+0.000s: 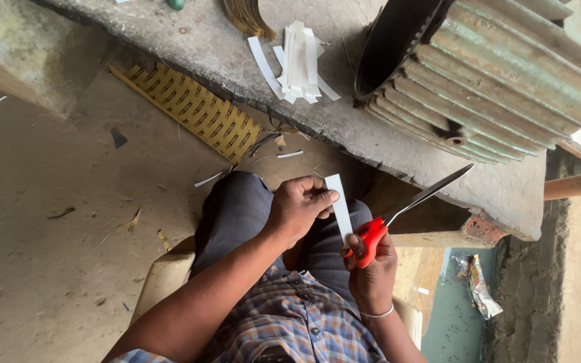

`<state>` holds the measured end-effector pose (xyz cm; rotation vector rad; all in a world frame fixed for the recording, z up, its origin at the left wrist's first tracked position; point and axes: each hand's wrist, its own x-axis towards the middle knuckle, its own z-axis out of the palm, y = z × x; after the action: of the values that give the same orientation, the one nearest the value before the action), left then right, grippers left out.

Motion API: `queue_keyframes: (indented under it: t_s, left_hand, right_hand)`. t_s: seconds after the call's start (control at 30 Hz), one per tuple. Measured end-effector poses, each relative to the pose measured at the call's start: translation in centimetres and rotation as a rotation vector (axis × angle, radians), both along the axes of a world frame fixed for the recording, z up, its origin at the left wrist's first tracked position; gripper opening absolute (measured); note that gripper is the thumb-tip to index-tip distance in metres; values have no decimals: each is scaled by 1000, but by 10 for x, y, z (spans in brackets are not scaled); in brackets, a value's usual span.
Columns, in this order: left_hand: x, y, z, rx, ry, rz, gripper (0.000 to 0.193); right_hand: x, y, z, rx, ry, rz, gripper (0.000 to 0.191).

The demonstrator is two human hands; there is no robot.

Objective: The person cuts white insulation strips into smaller pieces using red-handled scissors. They repeatedly pick up strips, cut them, and place the pieces on the workbench near a motor housing. The person also handles curved brown insulation pieces and a metal motor housing.

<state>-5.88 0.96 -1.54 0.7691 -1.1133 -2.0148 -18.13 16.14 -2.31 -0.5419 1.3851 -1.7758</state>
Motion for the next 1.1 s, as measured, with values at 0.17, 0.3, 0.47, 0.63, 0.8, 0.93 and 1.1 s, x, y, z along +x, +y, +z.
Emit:
queue_keyframes:
  t_s: [0.17,0.3,0.47,0.63,0.8,0.93,1.1]
  left_hand:
    - [-2,2,3,21,3,39,9]
    - [-1,3,4,10,-8,47,9]
    - [0,5,3,-66,-61,54,11]
    - [2,7,9,-139,-151,32,11]
    - [7,-7,26,-216,-308,65,37]
    - [6,-56,41,-501,-438,267,31]
    - [-18,-157,65,-899,-274,705,33]
  right_hand:
    - [0,-2,-1,-25,-9,-11,23]
    - [0,0,-2,9,-17,-10,25]
    - [1,2,-5,-49,-30,1,27]
    - [2,5,-5,-36,-61,6,28]
    - [-4,8,-2,-34,-14,-27,26]
    - [-14,12,0,-19,24,-82,25]
    - [-21,15,2,8,50,-117,22]
